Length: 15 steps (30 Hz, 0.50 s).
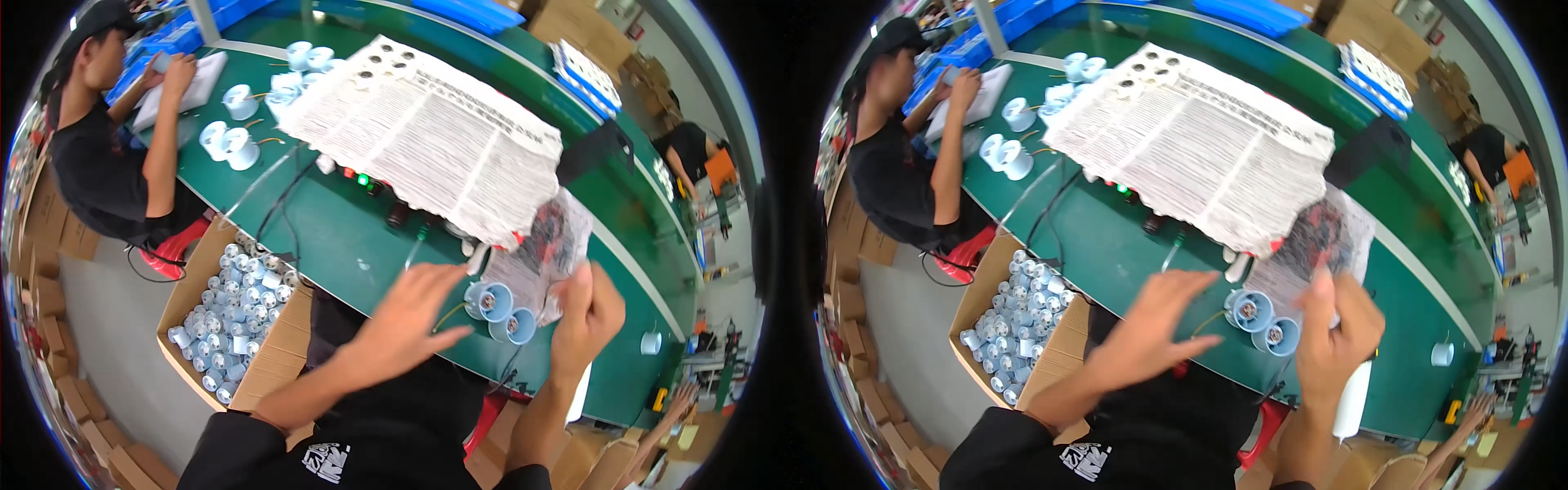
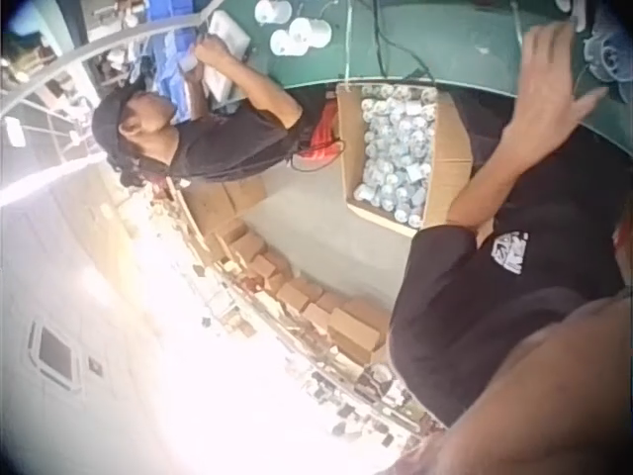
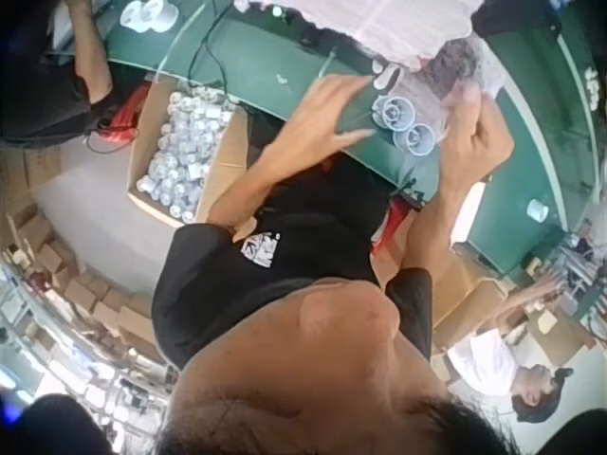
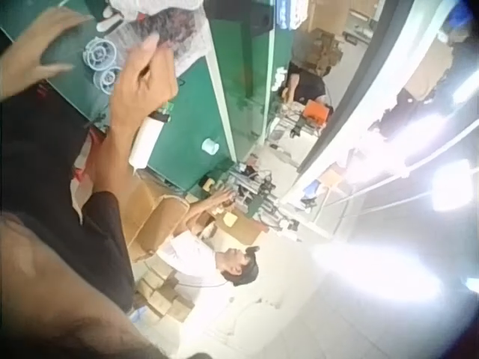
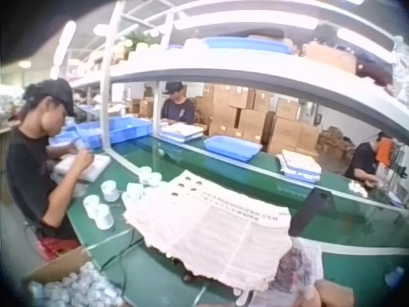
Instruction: The person assembles small electronic components into plastic housings by hand, taking components from a plastic tray and placing them into the housings, which are then put into a cardboard box.
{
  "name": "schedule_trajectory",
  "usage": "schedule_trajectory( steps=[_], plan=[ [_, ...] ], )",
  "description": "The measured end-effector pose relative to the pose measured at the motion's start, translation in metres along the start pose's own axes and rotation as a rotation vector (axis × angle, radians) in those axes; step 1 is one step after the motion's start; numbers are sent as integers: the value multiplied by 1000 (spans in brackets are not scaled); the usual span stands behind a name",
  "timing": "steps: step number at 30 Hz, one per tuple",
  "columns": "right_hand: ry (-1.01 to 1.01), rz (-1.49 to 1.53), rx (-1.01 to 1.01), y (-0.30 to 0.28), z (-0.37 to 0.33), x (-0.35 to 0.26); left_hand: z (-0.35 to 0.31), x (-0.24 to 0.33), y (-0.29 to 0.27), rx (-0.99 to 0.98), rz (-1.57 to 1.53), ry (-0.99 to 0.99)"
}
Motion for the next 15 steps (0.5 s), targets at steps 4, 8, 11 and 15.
schedule_trajectory(
  steps=[4,8,11,15],
  plan=[
    [-32,173,-263,81,69,-28,0,-3,51,37,7,1],
    [-180,96,-481,179,116,-23,-3,-11,59,30,-43,-19],
    [-593,-225,-324,207,139,-29,-12,-10,49,139,-158,-59],
    [-860,-285,-271,258,159,-14,-14,-16,59,132,-66,-76]
  ],
)
Point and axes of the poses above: each hand's wrist, its own z-axis towards the middle knuckle, its own y-axis out of the palm, x = y × z, the point moved 8 cm from there along z, towards the middle knuckle, and after that the axes turned 6 degrees about -z, right-handed, at the moved point
